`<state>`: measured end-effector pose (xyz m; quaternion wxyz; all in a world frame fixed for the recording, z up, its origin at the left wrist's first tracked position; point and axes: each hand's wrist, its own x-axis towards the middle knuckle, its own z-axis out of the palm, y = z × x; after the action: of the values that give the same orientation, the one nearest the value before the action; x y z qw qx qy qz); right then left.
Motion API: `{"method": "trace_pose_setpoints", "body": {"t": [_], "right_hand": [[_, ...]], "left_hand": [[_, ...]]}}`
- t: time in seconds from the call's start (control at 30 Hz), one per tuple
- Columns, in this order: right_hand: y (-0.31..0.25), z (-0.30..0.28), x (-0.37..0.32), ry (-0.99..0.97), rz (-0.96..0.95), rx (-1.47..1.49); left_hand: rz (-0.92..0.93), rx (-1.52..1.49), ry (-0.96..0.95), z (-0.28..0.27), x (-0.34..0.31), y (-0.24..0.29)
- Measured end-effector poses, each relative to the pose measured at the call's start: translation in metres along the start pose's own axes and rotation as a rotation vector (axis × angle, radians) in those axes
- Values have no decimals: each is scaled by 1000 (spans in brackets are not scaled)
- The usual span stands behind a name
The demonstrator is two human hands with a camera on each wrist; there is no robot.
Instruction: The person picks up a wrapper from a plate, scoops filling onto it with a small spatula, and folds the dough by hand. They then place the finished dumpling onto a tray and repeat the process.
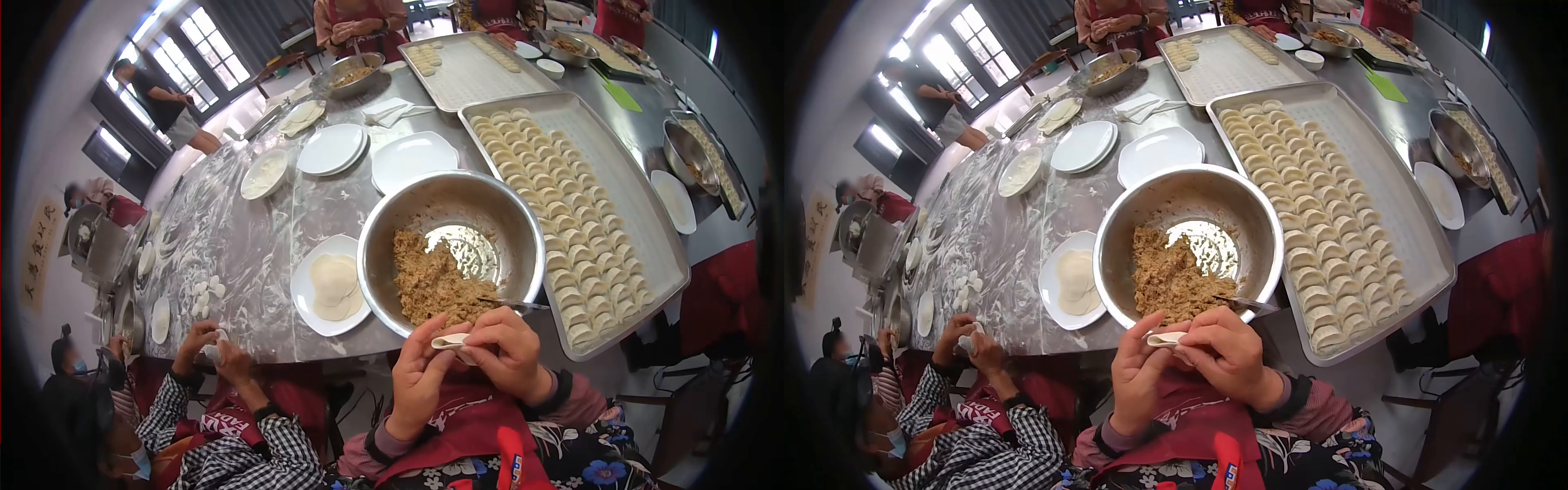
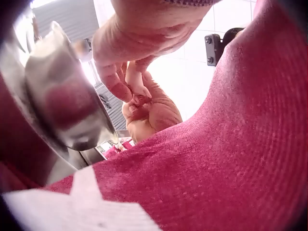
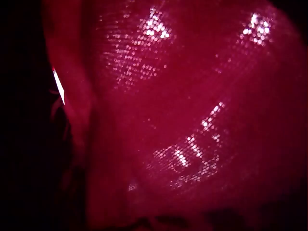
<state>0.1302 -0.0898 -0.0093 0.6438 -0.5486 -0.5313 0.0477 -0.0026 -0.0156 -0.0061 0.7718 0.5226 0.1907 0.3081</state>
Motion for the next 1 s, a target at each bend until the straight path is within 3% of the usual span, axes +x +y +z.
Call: {"method": "trace_pose_setpoints", "body": {"t": [0.17, 0.23, 0.4, 0.47, 0.5, 0.57, 0.73, 1.0], "right_hand": [[-3, 0, -1, -18, 31, -10], [-1, 0, -1, -25, 25, -16], [-5, 0, -6, -4, 75, -8], [-4, 2, -6, 42, 193, 114], [-2, 2, -4, 37, 187, 117], [0, 0, -1, -45, -5, -36], [-3, 1, -1, -44, 0, -33], [0, 7, -1, -47, -26, -65]], "left_hand": [[-99, 34, 37, -2, -2, -1], [141, 403, -120, -3, 0, 1], [62, 315, -126, -4, -4, -2], [84, 347, -133, -4, -3, -1], [77, 274, -118, -2, -2, -2], [70, 198, -102, 0, -1, -1], [11, -79, -19, 3, -1, 0], [17, 263, -31, -5, -5, 1]]}}
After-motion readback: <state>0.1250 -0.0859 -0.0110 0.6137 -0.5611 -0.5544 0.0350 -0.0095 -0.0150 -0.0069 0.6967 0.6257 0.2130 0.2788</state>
